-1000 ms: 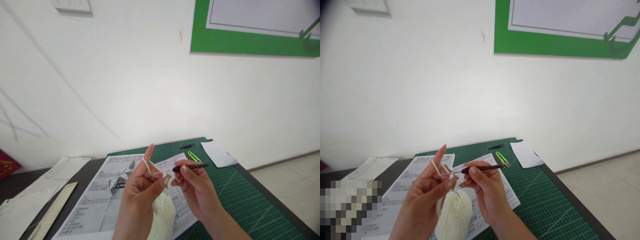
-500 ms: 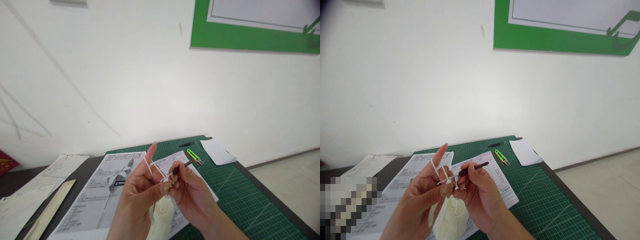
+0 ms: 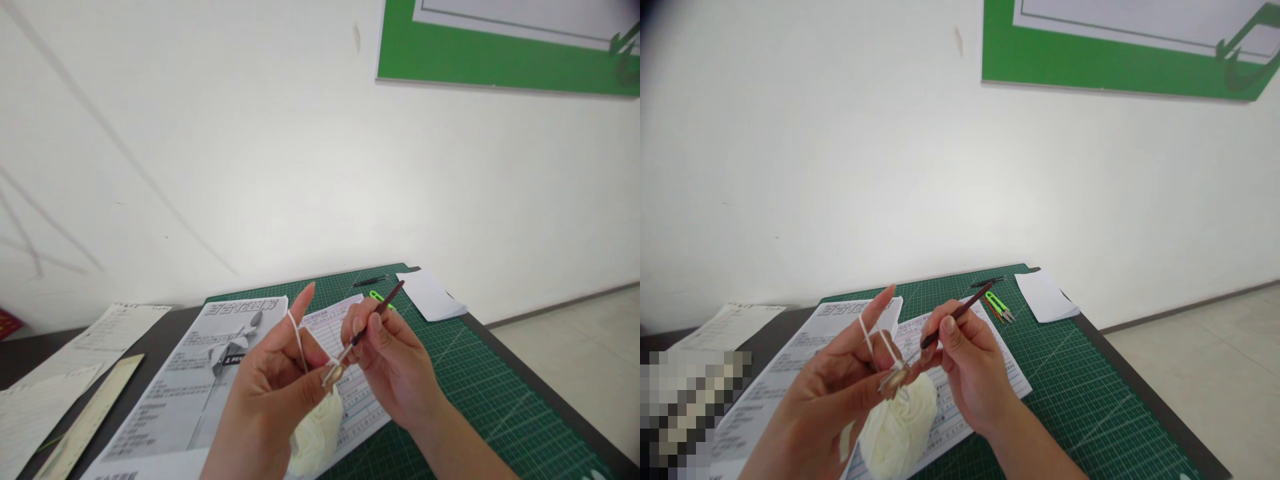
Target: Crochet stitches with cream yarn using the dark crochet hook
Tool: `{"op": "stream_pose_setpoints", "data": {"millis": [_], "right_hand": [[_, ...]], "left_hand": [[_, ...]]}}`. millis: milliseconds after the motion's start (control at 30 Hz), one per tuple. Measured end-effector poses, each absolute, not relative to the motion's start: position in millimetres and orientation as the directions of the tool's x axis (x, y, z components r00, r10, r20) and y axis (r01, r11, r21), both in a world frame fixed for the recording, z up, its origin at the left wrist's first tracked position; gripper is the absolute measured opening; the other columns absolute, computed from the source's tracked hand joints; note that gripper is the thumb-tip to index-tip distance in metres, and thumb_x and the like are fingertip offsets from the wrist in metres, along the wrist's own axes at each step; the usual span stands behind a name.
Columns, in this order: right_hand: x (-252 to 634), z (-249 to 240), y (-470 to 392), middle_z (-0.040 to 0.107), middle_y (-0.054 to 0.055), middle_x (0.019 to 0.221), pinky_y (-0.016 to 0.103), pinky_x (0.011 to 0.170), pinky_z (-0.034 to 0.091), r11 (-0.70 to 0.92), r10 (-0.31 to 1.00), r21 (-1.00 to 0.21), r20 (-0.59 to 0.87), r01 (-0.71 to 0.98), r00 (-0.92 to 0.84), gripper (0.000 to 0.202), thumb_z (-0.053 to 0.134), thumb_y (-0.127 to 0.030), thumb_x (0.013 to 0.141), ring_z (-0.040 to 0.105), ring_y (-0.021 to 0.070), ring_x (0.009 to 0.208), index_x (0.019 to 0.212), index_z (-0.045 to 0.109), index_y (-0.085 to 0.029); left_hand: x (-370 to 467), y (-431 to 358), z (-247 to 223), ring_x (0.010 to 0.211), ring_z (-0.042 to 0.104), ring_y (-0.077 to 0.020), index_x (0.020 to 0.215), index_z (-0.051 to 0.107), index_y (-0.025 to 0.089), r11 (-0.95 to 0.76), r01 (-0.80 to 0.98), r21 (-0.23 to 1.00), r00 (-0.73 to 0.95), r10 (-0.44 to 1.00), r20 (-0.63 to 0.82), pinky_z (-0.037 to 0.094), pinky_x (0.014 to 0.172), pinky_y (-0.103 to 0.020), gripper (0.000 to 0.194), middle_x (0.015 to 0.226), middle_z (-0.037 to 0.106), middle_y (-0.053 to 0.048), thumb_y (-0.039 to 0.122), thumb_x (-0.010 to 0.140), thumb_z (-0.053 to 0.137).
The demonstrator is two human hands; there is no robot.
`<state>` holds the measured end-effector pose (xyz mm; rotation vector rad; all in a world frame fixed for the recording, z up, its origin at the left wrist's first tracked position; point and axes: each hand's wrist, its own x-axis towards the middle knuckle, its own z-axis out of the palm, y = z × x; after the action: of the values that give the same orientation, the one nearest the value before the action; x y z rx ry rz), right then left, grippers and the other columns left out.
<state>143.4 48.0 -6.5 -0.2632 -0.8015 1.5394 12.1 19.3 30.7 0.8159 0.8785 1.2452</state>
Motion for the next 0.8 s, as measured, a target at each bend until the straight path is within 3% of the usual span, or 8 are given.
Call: {"op": "stream_pose_setpoints", "data": {"millis": [200,467,800], "right_hand": [[150,-5,48,0.053,-0.003,0.065,0.015,0.059,0.050,0.176,0.920,-0.656,0.374,-0.734,-0.114,0.018,0.059,-0.030,0.088,0.052,0.0076,0.062,0.076,0.065,-0.018],[154,-5,48,0.054,-0.002,0.070,0.018,0.058,0.053,0.275,0.907,-0.671,0.419,-0.689,-0.046,0.017,0.060,-0.030,0.087,0.056,0.0090,0.065,0.076,0.066,-0.018],[136,-12,44,0.068,-0.002,0.068,0.015,0.056,0.055,0.034,0.978,-0.578,0.188,-0.816,-0.092,0.009,0.069,-0.025,0.082,0.062,0.0057,0.055,0.078,0.069,-0.017]], "left_hand": [[16,16,34,0.057,0.053,-0.0090,0.119,0.064,0.035,0.099,-0.356,0.929,0.001,0.994,-0.105,0.040,0.055,-0.018,0.065,0.061,0.057,0.004,0.013,0.060,0.080],[13,17,30,0.058,0.054,-0.0106,0.121,0.062,0.037,0.133,-0.345,0.929,0.015,0.991,-0.137,0.040,0.056,-0.020,0.065,0.062,0.057,0.004,0.016,0.062,0.080],[11,20,33,0.062,0.058,-0.0126,0.130,0.051,0.041,0.197,-0.473,0.859,0.064,0.980,-0.189,0.046,0.066,-0.024,0.080,0.061,0.059,0.005,0.007,0.062,0.077]]}}
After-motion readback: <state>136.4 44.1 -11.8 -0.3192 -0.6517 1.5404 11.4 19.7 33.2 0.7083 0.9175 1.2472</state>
